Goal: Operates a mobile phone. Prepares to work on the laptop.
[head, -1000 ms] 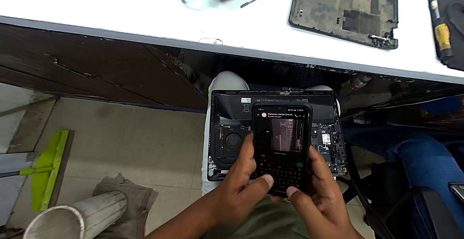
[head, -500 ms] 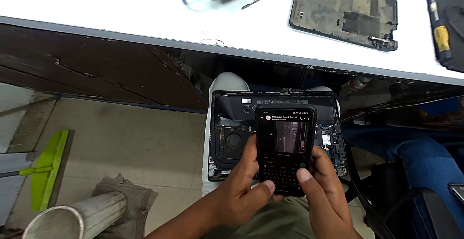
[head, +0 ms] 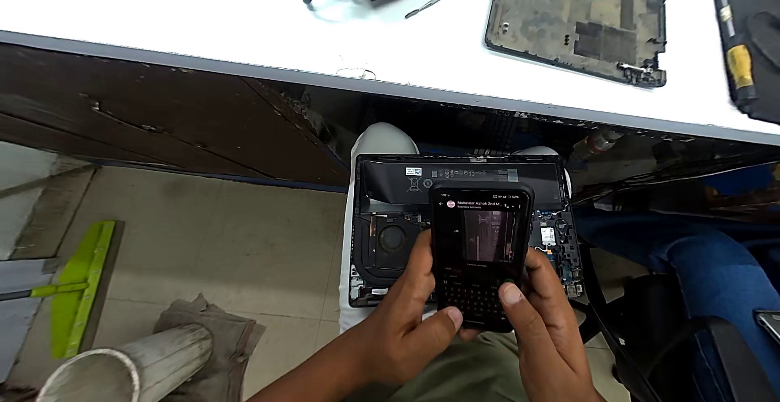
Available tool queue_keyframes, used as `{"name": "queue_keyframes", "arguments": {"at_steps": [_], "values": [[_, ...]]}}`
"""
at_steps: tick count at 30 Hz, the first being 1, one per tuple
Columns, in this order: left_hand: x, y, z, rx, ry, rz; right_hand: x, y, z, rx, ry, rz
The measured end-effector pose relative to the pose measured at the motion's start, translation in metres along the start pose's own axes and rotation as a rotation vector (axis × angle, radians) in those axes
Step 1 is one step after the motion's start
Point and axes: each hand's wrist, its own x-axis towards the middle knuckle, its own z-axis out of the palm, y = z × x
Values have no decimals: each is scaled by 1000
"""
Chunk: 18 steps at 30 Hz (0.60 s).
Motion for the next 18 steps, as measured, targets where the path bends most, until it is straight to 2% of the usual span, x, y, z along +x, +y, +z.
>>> {"name": "queue_keyframes", "arguments": {"at_steps": [18], "values": [[3, -6, 1, -9, 3, 102, -1, -4, -2, 10, -19, -6]]}}
